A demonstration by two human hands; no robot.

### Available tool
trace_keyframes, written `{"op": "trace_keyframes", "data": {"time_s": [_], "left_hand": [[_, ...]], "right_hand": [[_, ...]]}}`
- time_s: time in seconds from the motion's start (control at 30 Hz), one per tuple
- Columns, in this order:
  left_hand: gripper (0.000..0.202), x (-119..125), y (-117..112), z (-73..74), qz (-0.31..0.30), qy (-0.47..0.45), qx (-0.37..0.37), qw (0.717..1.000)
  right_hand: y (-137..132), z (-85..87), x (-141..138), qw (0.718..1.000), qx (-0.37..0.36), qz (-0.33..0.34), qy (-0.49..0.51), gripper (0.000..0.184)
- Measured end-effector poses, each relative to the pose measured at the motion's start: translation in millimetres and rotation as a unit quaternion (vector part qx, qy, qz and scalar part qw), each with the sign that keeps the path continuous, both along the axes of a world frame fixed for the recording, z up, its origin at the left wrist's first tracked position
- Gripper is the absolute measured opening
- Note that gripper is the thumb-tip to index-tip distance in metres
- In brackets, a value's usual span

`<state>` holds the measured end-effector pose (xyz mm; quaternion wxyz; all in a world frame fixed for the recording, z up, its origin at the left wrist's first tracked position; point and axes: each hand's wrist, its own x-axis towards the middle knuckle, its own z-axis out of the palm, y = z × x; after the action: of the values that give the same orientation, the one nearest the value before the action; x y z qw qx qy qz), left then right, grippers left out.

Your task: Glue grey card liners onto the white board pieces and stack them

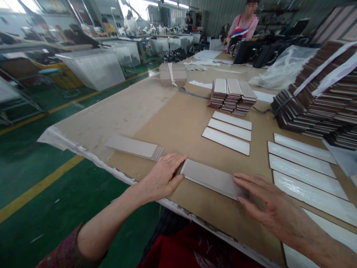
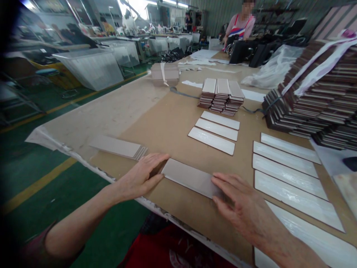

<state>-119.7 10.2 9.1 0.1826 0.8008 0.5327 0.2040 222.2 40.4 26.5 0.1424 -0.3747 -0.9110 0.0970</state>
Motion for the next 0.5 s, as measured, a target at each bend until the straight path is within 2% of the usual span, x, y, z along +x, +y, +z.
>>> {"op": "trace_keyframes", "data": {"time_s": [0.5], "left_hand": [[0.048, 1.9, 1.8, -3.0, 0.006, -0.008, 0.013, 1.0]], "right_hand": [[7.3, 2.4, -11.4, 0.999, 0.036, 0.031, -0.01, 0.033]]}}
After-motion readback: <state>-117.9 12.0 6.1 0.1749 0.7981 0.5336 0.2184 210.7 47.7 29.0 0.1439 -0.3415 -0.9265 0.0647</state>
